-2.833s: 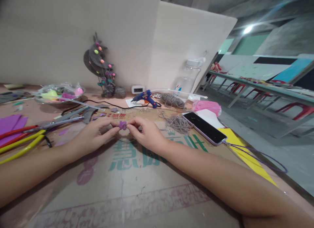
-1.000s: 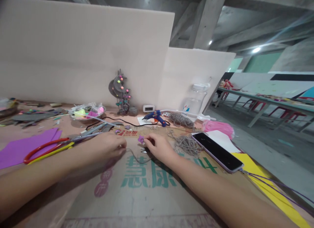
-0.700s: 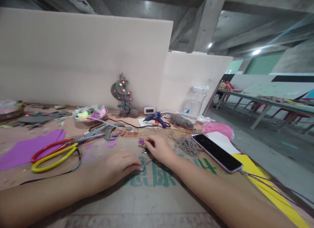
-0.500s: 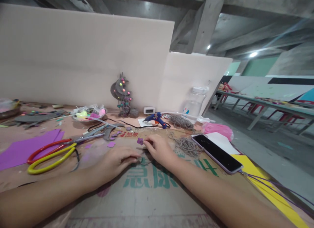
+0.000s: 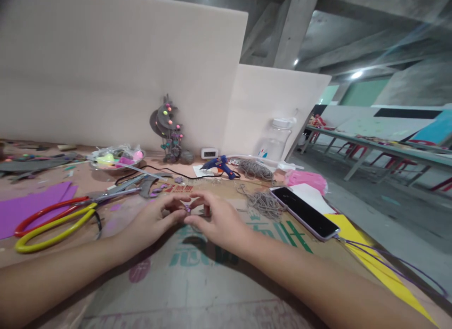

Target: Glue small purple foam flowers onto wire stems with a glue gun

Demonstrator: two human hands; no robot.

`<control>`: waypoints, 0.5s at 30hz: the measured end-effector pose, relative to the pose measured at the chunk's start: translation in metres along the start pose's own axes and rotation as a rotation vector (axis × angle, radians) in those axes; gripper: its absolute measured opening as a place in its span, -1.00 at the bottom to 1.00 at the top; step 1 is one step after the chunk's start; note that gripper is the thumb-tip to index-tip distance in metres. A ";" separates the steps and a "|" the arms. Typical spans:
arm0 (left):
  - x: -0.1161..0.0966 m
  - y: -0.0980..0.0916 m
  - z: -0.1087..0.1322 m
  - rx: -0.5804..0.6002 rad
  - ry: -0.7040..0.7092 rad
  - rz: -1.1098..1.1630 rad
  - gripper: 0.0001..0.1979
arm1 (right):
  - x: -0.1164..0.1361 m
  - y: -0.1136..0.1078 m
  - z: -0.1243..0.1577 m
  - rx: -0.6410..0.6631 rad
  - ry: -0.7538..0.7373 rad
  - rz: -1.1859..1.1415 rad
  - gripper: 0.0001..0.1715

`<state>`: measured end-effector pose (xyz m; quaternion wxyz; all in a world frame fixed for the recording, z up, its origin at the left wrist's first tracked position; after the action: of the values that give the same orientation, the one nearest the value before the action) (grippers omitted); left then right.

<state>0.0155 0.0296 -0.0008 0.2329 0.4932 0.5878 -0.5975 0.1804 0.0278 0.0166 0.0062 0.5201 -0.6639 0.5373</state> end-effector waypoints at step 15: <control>0.002 0.001 -0.002 0.001 0.005 0.001 -0.53 | -0.013 0.009 -0.001 -0.058 0.150 -0.302 -0.75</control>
<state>0.0158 0.0316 -0.0031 0.2315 0.4952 0.5879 -0.5962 0.1793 0.0368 0.0032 0.1517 0.5719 -0.5911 0.5482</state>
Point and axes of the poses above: each hand's wrist, its own z-axis away from the middle knuckle, its own y-axis out of the palm, x = y × z, the point moved 3 cm from there along -z, towards the middle knuckle, and after that the axes turned 11 degrees about -y, right-handed, at the moved point
